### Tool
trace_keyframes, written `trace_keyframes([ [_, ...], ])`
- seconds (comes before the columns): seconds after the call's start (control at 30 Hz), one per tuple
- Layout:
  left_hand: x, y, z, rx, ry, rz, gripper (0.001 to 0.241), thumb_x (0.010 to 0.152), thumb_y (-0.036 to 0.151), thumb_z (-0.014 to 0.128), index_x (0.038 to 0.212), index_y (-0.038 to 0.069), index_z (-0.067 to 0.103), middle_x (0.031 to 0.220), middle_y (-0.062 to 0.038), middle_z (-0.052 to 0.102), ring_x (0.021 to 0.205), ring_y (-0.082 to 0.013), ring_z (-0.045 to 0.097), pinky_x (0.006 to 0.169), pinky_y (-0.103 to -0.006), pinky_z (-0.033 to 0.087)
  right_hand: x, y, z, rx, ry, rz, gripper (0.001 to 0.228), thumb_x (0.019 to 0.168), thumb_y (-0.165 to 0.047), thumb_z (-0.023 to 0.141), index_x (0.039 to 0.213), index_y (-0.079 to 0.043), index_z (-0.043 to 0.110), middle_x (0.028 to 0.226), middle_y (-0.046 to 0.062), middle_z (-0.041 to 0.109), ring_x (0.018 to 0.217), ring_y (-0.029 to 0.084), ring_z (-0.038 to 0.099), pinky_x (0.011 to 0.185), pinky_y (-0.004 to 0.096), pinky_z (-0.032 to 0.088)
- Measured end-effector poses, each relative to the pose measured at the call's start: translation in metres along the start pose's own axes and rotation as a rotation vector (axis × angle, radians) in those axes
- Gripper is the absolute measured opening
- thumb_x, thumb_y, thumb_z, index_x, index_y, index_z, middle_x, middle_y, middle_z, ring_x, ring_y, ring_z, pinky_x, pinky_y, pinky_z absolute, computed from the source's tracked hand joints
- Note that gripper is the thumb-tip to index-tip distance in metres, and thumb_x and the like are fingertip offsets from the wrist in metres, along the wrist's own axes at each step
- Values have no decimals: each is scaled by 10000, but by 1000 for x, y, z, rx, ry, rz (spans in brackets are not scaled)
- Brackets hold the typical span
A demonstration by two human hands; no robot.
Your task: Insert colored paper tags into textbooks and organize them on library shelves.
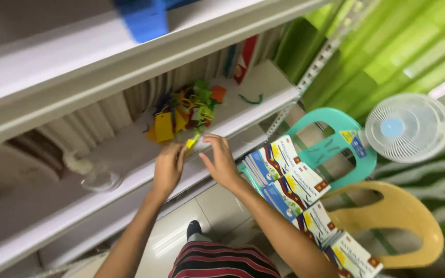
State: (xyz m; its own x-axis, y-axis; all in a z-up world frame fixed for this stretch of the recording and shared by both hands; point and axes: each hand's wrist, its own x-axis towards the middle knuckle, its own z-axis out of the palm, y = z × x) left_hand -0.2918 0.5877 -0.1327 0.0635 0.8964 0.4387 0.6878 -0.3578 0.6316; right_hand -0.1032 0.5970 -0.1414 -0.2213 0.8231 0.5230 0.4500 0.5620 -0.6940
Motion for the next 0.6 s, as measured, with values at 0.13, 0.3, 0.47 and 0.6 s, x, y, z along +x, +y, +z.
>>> trace_keyframes([
  [0.13,-21,30,48,-252,-189,-8,150,981,118,657,1025,-19,700,905,-179,695,781,-316,673,735,-402,534,-54,16,-43,388,26,385,453,959,-93,680,1373,-39,505,1082,101,708,1064,181,686,954,330,529],
  [0.3,-60,66,115,-486,-650,-55,182,975,134,645,1084,1,708,953,-149,734,776,-249,723,683,-350,558,-191,62,-51,409,232,649,167,1026,-136,664,1077,22,678,933,53,690,856,80,649,779,250,557],
  [0.47,-136,67,194,-566,-1080,-232,210,969,148,642,1117,21,719,930,-147,762,760,-239,731,670,-342,559,-325,62,-43,400,497,979,189,1013,-157,661,1067,19,702,897,19,691,815,74,632,732,258,550],
  [0.6,-225,44,273,-430,-1257,-317,242,942,204,684,1128,58,736,953,-142,764,789,-226,761,717,-327,576,-411,77,-37,498,673,1131,210,971,-145,684,1102,19,689,943,3,713,867,69,667,770,255,553],
])
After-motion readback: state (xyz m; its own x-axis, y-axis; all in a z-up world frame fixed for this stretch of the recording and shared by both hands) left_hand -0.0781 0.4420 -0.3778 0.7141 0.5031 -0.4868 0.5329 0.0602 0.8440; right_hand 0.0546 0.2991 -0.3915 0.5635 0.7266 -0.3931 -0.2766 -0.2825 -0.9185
